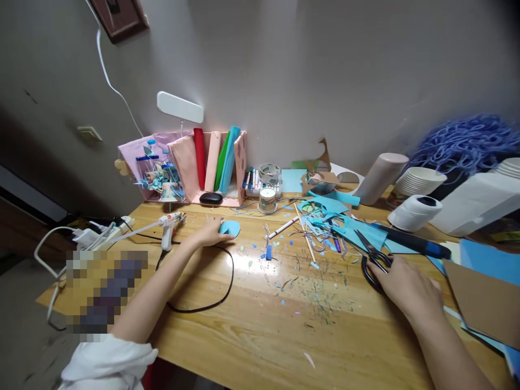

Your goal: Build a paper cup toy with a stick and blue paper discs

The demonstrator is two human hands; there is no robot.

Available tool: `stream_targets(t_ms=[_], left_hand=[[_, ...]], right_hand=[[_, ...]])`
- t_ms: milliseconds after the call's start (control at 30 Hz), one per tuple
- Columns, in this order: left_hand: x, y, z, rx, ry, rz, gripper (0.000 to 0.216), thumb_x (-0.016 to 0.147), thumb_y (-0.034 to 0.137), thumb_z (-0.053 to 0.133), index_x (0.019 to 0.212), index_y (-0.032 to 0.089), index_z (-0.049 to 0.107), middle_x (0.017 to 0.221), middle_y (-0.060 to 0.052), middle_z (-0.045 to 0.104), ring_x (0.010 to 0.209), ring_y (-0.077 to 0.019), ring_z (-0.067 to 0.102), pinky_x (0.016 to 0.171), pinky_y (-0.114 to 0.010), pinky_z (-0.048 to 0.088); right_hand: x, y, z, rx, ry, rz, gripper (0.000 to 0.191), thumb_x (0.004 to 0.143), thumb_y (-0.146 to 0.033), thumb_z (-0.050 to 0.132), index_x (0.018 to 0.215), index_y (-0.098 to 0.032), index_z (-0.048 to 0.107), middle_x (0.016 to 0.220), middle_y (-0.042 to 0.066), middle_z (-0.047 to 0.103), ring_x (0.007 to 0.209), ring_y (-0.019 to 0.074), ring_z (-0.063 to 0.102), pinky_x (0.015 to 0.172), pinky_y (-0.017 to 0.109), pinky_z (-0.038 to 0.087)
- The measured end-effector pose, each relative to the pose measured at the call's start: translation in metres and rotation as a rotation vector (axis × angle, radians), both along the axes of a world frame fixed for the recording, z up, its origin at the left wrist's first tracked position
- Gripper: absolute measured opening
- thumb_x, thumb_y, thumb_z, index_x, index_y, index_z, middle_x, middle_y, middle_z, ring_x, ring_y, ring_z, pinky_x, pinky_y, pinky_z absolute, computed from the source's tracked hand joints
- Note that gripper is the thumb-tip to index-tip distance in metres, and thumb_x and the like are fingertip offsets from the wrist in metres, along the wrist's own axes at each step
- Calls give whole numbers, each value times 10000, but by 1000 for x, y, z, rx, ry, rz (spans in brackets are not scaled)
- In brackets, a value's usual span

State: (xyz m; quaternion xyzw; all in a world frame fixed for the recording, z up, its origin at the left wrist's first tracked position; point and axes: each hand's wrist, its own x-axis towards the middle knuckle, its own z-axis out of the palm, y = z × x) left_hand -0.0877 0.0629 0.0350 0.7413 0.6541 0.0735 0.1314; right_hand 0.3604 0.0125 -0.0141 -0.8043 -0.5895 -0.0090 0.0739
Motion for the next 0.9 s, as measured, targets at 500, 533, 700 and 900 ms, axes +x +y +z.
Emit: stream_targets(t_ms=[500, 533, 700, 900], left_hand=[[38, 3, -25, 73, -378, -269, 1023, 466, 522, 788, 1340, 226, 346, 1292, -138, 402, 1247, -312, 375, 1034, -464, 323], [41, 3, -25, 48, -449, -281, 978, 492, 512, 781, 1332, 235, 362, 1303, -132, 413, 1248, -301, 390, 1036, -451, 332], [50, 21, -20, 131, -569, -141, 563, 790, 502, 530, 1264, 215, 429, 1292, -142, 462, 1184, -257, 480, 945, -420, 429], [86, 50, -5, 370, -523, -87, 687, 687, 435, 672, 1249, 157, 393, 1298, -162, 427, 1240, -283, 384, 1042, -452, 306]], right_hand=[[-10, 6, -7, 203, 51, 168, 487, 819, -532, 385, 977, -149, 640, 921, 207, 594, 910, 374, 561, 721, 476, 461], [-12, 6, -8, 212, 62, 193, 473, 824, -518, 388, 977, -147, 637, 925, 199, 590, 926, 367, 554, 744, 469, 458], [-26, 3, -4, 278, 132, 315, 403, 835, -474, 417, 977, -155, 619, 965, 153, 576, 967, 324, 529, 857, 445, 425], [-40, -1, 4, 308, 235, 500, 311, 859, -426, 415, 970, -194, 590, 986, 110, 587, 971, 276, 536, 861, 427, 424]])
